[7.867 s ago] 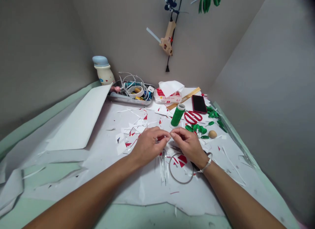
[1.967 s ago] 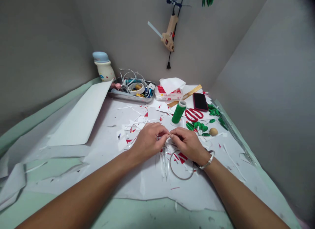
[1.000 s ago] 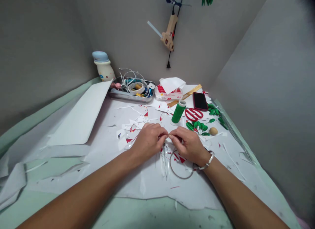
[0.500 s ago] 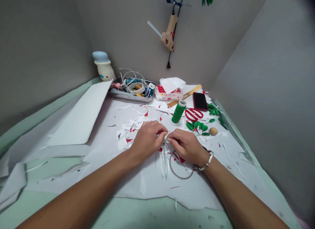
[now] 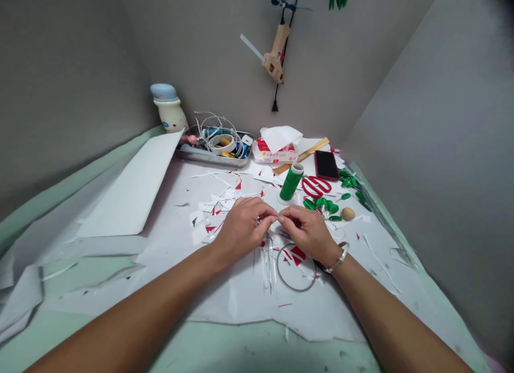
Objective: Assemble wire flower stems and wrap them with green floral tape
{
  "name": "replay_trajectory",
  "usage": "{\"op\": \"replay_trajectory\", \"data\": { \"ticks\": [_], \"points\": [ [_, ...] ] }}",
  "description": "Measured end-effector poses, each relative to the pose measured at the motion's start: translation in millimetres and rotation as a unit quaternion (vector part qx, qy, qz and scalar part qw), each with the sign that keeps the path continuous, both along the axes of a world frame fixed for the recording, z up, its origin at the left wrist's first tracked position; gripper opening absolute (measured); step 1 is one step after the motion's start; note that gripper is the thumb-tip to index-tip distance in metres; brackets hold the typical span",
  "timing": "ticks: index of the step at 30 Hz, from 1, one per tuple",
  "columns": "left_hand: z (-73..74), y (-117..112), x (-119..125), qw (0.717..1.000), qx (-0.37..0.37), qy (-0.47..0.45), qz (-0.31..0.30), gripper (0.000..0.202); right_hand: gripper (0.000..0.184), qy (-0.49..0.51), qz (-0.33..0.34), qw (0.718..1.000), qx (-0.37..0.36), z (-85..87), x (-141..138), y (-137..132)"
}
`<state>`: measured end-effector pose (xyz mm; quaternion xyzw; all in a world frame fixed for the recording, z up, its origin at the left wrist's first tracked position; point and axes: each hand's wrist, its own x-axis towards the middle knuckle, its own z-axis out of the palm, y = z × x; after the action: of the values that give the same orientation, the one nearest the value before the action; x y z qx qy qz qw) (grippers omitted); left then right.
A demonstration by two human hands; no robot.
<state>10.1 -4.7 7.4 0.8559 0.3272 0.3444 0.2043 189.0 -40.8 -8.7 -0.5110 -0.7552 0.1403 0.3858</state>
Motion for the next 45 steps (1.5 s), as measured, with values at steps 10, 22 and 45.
{"op": "replay_trajectory", "data": {
  "ticks": [10,22,45],
  "points": [
    [-9.1,3.8,-0.7,0.995,0.031,0.098,-0.005,0.013,0.011,-0.041,0.024,0.997,0.058,2.8,-3.6,-6.6],
    [0.1,2.0,-0.5,1.000,-0.016,0.006,0.016,0.011,0.015,-0.037,0.040,0.999,0.006,-0.7,-1.7,-2.6],
    [-5.2,4.6,-1.0,0.998,0.002,0.054,0.030,0.012,0.014,-0.077,0.061,0.995,0.014,0.8,-2.2,-6.3]
  ]
}}
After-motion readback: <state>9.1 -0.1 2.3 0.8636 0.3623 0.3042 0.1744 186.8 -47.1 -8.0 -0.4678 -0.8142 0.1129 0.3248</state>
